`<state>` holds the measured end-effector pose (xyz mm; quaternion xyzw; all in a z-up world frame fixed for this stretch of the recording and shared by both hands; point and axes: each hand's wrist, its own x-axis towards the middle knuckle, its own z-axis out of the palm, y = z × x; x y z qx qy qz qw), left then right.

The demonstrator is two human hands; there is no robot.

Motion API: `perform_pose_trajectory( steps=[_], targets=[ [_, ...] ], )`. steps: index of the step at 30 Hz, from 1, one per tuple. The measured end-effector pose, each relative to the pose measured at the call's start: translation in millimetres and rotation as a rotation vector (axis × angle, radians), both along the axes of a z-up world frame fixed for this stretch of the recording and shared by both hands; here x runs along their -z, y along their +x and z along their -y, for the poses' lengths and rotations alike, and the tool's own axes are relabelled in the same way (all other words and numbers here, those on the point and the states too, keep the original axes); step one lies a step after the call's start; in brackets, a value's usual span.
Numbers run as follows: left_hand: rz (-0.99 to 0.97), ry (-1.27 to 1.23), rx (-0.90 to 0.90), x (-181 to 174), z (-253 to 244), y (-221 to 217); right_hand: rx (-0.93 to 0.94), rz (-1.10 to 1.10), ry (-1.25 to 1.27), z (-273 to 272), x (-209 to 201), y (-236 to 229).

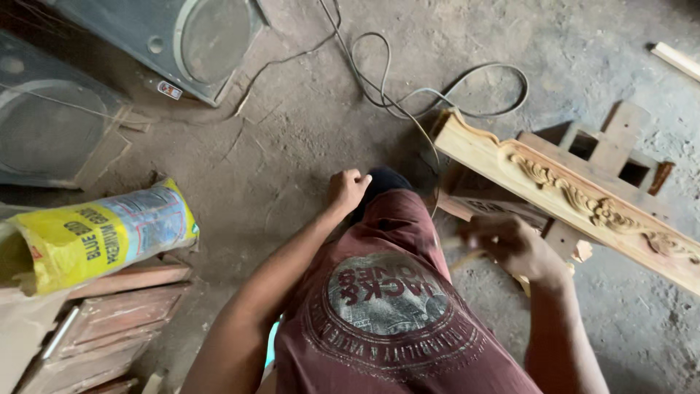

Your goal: The person sands a decorative wooden carving by hand, then applies varnish to multiple wooden furniture components using a brush and a container of liquid.

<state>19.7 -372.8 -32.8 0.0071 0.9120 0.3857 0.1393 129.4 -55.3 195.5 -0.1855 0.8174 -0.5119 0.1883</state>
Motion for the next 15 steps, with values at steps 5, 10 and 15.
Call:
perform_pose_trajectory(
  steps=[5,10,15],
  targets=[
    [-0.147,0.15,0.042,33.1,50.8,-44.9,0.758,0.176,0.725,7.9,127.7,-17.9],
    [0.296,0.392,0.023,62.0,140.4,-110.5,1.205,0.263,0.659,38.6,292.4,48.1],
    [0.368,0.005,0.253,56.9,189.7,-184.4,1.638,0.394,0.277,36.8,388.1,-40.4]
  ],
)
